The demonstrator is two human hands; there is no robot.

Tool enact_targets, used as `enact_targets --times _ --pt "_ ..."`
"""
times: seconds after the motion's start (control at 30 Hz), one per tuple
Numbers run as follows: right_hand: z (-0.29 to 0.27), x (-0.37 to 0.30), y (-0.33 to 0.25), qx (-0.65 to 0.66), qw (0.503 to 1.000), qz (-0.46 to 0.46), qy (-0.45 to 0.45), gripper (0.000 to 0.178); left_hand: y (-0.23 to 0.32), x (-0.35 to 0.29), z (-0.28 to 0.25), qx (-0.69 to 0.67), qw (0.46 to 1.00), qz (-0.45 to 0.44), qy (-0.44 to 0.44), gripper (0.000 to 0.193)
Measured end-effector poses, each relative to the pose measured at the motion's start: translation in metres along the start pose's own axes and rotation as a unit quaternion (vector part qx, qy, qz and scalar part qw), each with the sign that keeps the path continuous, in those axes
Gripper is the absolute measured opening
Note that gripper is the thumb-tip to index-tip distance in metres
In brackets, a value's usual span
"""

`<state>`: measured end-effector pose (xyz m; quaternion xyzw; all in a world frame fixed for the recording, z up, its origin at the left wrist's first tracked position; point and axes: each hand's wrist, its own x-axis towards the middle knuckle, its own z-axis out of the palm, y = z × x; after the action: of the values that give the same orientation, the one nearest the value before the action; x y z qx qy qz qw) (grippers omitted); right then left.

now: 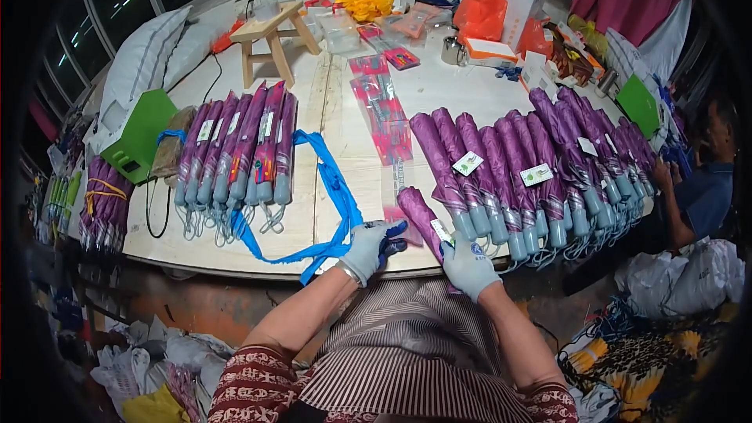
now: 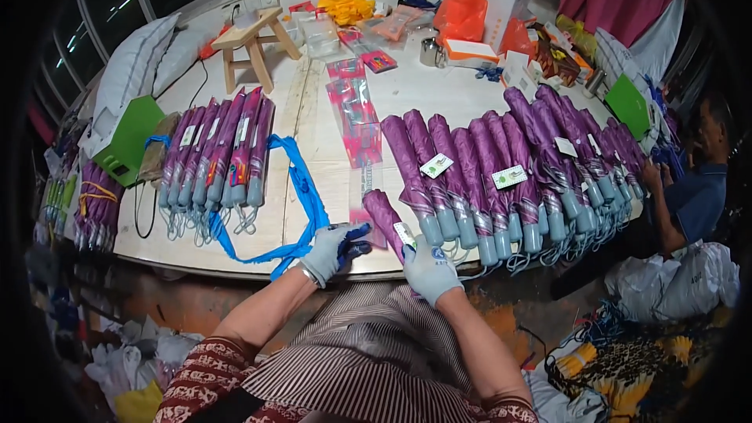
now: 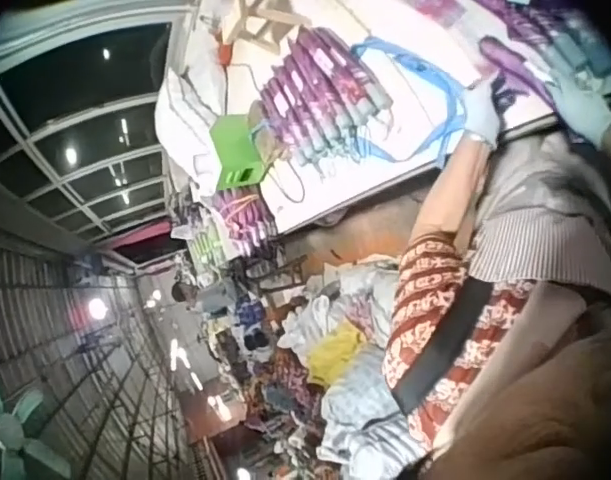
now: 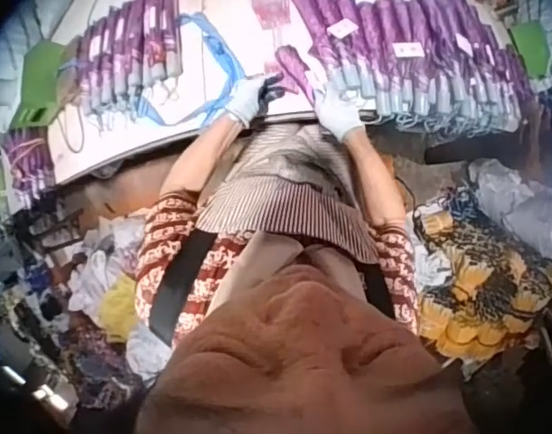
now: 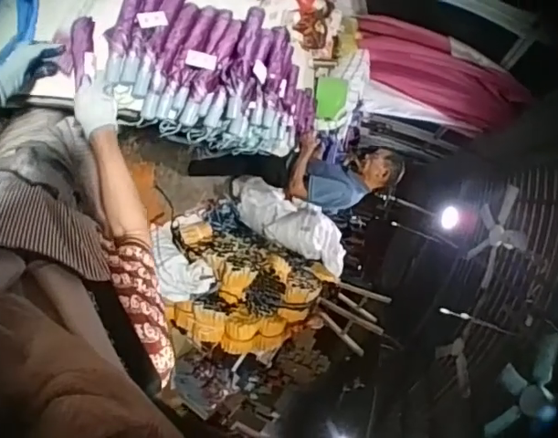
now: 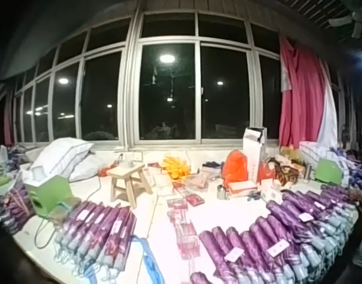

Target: Packaging folded umbrellas into individual clear plastic sleeves at a workbench.

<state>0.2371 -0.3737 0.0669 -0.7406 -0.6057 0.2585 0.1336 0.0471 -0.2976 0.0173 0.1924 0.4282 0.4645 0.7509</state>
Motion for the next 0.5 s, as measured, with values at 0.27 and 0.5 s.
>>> enact_targets --times 0.27,0.5 --pt "-0.015 -0.022 0.007 0.151 0.988 -0.007 -0.018 0.041 0.031 0.006 0.009 0.013 0.99 -0.043 -0.131 0.022" --pt "-0.009 -0.081 -0.006 0.133 0.971 -0.035 0.194 0.033 0.007 0.037 0.059 -0.218 0.963 0.088 -0.135 0.022"
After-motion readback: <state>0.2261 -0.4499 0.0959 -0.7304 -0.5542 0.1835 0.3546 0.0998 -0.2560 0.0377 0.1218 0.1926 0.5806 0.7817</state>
